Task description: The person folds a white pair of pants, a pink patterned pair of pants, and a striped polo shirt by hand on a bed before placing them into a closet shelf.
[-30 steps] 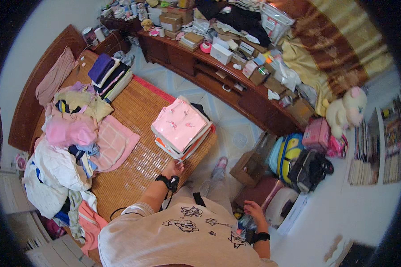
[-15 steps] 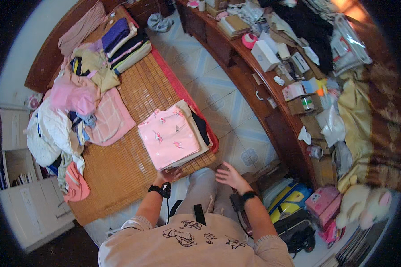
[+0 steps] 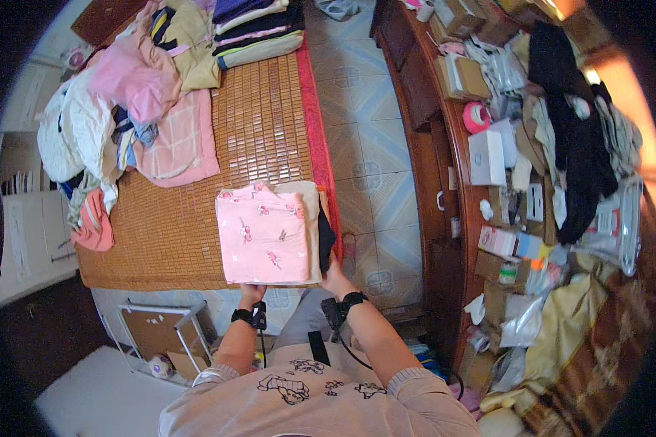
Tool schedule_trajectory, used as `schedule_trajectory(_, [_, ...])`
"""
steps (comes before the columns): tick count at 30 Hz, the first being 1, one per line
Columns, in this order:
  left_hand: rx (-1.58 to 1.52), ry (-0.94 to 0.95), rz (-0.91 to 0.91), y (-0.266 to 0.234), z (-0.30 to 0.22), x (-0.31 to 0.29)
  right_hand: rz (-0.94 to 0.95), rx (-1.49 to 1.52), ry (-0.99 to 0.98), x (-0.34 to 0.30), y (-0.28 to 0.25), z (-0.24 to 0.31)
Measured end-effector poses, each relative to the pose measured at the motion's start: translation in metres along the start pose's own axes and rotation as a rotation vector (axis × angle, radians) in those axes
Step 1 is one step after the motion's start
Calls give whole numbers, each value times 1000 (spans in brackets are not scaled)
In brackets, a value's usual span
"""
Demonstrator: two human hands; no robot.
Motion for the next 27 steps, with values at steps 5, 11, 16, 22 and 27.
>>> schedule_trajectory(5, [-1066,-648,-462,20,-1,0,82,504,504,64,-51,-94])
schedule_trajectory(11, [-1085,-660,-616,32,-13,17,-1,418,645,68,-33,-36])
schedule_trajectory(16, [-1119,-492,-587,43,-48,62,302,-149,62,111,-29,7])
schedule_trajectory(22, [-1055,-327,-586,47,-66,121,410,-630,-226,142,2,81])
schedule_trajectory(27, [-1017,-267,-563,47,-116,172,489,-831,-282,180,37,133])
Point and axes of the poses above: each hand's wrist, its own x-axis towards the middle knuckle, its own y-axis out of the palm, z = x × y, the point moved 5 cm from there along x, towards the middle knuckle, and after that the axes turned 3 degrees about -z, right-handed, at the moved point
